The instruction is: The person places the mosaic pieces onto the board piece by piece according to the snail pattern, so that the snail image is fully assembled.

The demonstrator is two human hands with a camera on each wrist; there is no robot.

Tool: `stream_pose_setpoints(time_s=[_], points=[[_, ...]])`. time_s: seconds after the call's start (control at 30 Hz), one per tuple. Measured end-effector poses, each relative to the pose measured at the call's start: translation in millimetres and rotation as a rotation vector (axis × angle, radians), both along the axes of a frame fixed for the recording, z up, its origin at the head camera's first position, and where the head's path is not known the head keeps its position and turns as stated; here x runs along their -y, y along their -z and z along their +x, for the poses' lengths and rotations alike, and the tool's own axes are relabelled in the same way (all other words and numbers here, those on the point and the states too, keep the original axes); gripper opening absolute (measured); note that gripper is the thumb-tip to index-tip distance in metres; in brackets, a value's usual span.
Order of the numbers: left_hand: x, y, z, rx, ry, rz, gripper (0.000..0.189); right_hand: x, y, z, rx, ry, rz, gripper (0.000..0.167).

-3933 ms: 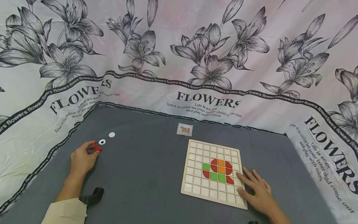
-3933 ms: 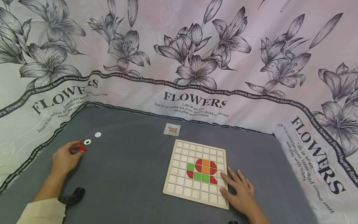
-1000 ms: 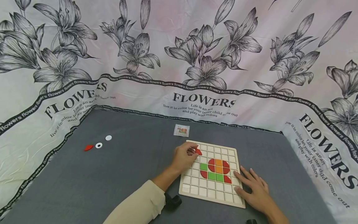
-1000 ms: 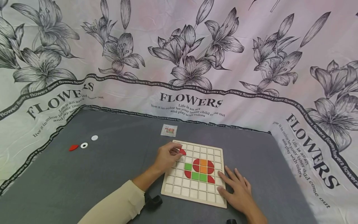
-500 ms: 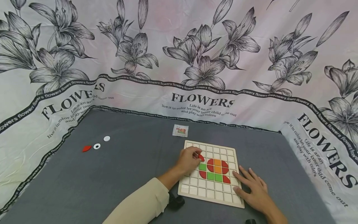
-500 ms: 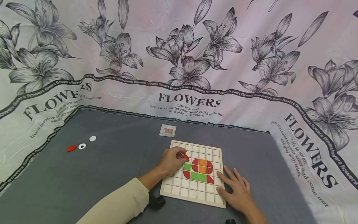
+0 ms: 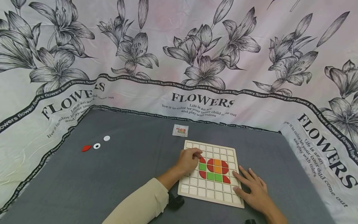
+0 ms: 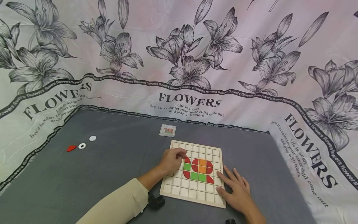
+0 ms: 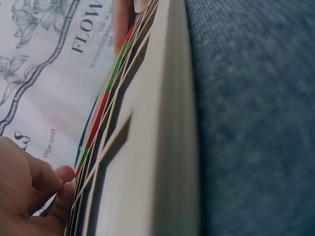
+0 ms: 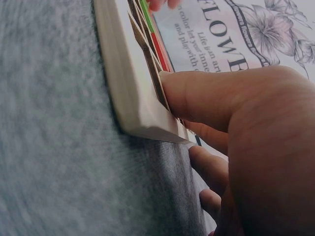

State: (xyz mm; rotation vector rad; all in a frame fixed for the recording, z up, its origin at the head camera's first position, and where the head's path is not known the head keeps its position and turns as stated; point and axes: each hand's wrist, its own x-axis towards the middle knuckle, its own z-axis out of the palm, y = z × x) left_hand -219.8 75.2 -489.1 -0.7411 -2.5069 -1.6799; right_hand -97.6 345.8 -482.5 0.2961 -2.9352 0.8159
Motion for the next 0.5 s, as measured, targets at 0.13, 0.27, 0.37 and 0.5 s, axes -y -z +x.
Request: stream_pose_setpoints(time_s=[0.13,0.27,0.37,0.5], points=[[2.9,-0.3,1.0,0.005,0.006,0.033,0.025,1,-0.4,-0.9,0.01,0.0,0.002,0.055],[9.7,-3.3,1.7,-0.049,0.003,0.107,0.028,1,-0.5,-0.8,0.015,-0.002,-0.007,0.055],[17.7,-10.2,2.4,-0.112,-0.001,0.144,0.029,1,-0.4,-0.3,0.007,-0.004,-0.012,0.055],[31.9,-23.4,3.2,-0.168,-0.003,0.164,0.028,1,-0.6,0.0,0.008,-0.001,-0.01,0.055]])
